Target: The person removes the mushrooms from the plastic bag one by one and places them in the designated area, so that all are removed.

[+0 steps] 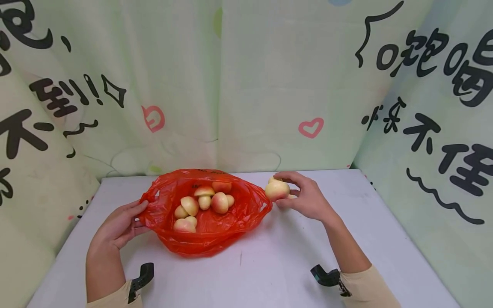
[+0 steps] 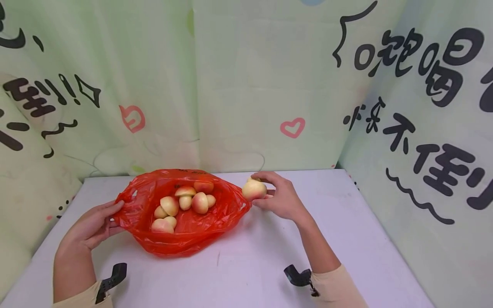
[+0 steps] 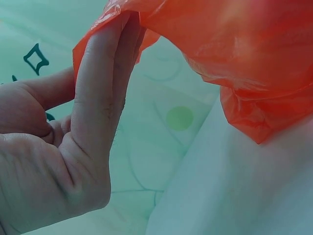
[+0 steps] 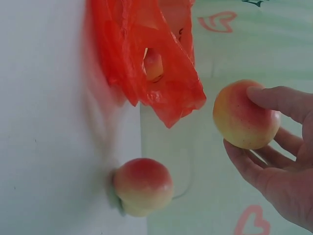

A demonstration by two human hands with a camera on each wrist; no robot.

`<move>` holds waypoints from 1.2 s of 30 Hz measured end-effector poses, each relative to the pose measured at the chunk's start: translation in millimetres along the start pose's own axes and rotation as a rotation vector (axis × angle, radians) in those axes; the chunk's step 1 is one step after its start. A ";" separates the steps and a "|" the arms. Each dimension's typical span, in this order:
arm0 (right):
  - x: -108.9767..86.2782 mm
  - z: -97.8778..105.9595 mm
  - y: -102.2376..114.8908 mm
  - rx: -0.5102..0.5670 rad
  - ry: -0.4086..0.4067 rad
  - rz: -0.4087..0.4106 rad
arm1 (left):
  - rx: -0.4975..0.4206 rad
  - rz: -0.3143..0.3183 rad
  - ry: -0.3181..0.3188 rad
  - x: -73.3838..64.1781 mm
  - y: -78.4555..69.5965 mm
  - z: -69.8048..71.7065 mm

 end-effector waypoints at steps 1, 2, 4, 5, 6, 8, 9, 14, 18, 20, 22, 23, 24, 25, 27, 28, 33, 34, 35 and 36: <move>-0.3 0.9 -2.3 -0.007 -0.005 -0.013 | -0.002 -0.001 0.002 -0.2 0.1 0.0; -0.5 1.9 -4.6 -0.011 -0.010 -0.024 | -0.004 -0.002 0.003 -0.4 0.1 0.0; -0.9 3.5 -8.8 -0.020 -0.017 -0.043 | -0.009 -0.003 0.006 -0.6 0.1 0.0; -1.2 4.4 -10.4 -0.021 -0.020 -0.052 | -0.012 -0.002 0.007 -0.7 0.1 0.0; -1.3 5.5 -12.2 -0.023 -0.023 -0.058 | -0.013 -0.002 0.008 -0.6 0.0 0.0; -1.8 7.4 -14.6 -0.027 -0.029 -0.067 | -0.014 -0.002 0.009 -0.3 -0.1 0.2; -2.1 8.5 -15.3 -0.034 -0.033 -0.069 | -0.014 -0.002 0.008 -0.1 -0.2 0.2; -3.7 13.9 -19.5 -0.037 -0.046 -0.082 | -0.006 0.002 0.004 0.5 -0.1 1.0; -6.0 17.3 -22.5 -0.047 -0.059 -0.098 | 0.005 0.001 0.006 1.0 -0.9 0.8; -7.1 18.7 -24.1 -0.046 -0.069 -0.105 | 0.008 0.000 0.007 1.1 -1.7 0.3; -8.0 19.9 -25.6 -0.038 -0.075 -0.108 | 0.010 0.000 0.005 1.0 -2.5 -0.6; -8.2 20.4 -26.7 -0.036 -0.077 -0.107 | 0.011 -0.001 0.004 0.9 -2.8 -1.0; -8.3 20.4 -27.5 -0.035 -0.079 -0.111 | 0.011 -0.002 0.003 0.7 -3.1 -1.3; -8.6 20.5 -29.0 -0.034 -0.081 -0.115 | 0.012 -0.003 0.003 0.5 -3.2 -1.6; -9.4 20.5 -31.0 -0.044 -0.085 -0.125 | 0.013 -0.004 0.004 0.3 -3.5 -2.0; -9.8 20.7 -32.4 -0.048 -0.089 -0.131 | 0.013 -0.004 0.004 0.3 -3.5 -2.1; -12.1 22.5 -37.8 -0.064 -0.100 -0.141 | 0.012 -0.004 0.002 0.2 -3.1 -1.6; -12.4 23.0 -39.0 -0.065 -0.101 -0.138 | 0.012 -0.005 0.003 0.1 -3.1 -1.4; -12.8 23.5 -40.3 -0.069 -0.102 -0.134 | 0.011 -0.005 0.004 -0.1 -3.0 -1.2; -13.1 24.0 -41.4 -0.068 -0.104 -0.134 | 0.010 -0.005 0.005 -0.1 -2.9 -1.0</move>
Point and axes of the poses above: each hand's wrist, its own x-axis towards the middle knuckle, its own z-axis out of the back of the hand, y = z × x, the point moved 1 cm from there along x, towards the middle knuckle, and after that the axes turned 13 degrees about y, right-handed, at the moved point
